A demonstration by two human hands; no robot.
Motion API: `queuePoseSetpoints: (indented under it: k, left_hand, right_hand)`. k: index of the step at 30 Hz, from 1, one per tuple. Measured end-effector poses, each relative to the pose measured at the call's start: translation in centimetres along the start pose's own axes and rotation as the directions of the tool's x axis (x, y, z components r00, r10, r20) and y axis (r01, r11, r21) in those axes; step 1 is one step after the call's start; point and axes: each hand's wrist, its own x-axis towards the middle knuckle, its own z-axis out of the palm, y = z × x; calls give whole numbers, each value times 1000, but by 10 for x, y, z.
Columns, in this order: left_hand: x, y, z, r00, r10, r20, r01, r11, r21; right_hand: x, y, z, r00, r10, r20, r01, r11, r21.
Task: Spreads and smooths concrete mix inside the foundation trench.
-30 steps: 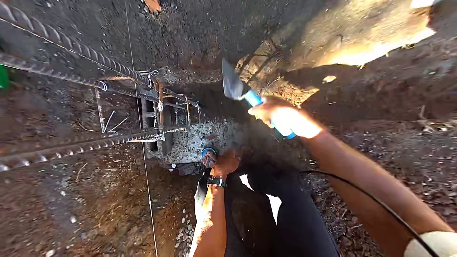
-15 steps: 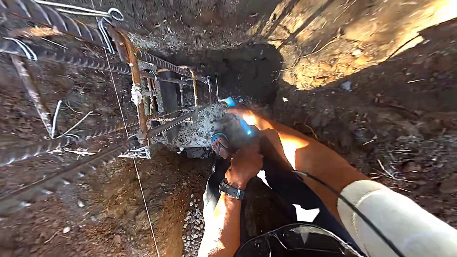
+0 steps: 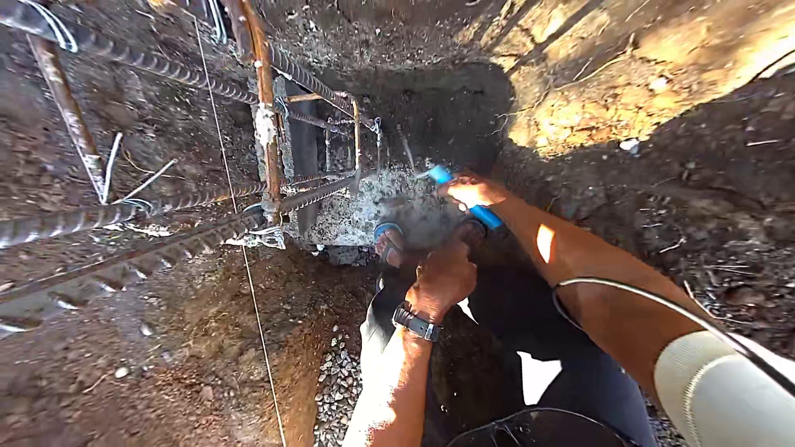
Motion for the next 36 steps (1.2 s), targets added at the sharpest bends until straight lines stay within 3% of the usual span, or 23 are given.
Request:
queuePoseSetpoints:
  k: [4, 8, 11, 14, 18, 22, 29, 31, 36]
  left_hand:
    - [2, -7, 1, 999, -37, -10, 37, 999, 3]
    - [4, -7, 0, 999, -39, -25, 39, 999, -10]
    - [3, -9, -3, 999, -33, -14, 33, 999, -10]
    - [1, -6, -1, 999, -23, -24, 22, 1000, -12]
    - [1, -2, 4, 1000, 1, 2, -1, 1000, -26]
    - [3, -2, -2, 1000, 4, -21, -4, 1000, -18]
    - [4, -4, 1, 999, -14, -42, 14, 1000, -6]
    - [5, -2, 1, 1000, -10, -21, 9, 1000, -11]
    - [4, -1, 5, 1000, -12, 25, 12, 1000, -11]
  right_hand:
    - [13, -16, 23, 988, -14, 153, 26, 997, -72]
    - [43, -22, 19, 999, -27, 40, 27, 999, -20]
    - [26, -1, -2, 996, -79, 37, 79, 997, -11]
    - [16, 21, -8, 996, -51, -70, 57, 995, 80]
    - [1, 15, -3, 999, -47, 25, 51, 984, -173]
    - [28, 22, 1, 997, -53, 55, 70, 925, -374]
    - [11, 17, -28, 987, -3, -159, -17, 992, -128]
    - [8, 17, -18, 997, -8, -80, -5, 988, -151]
    - [5, 25, 24, 983, -6, 184, 83, 906, -416]
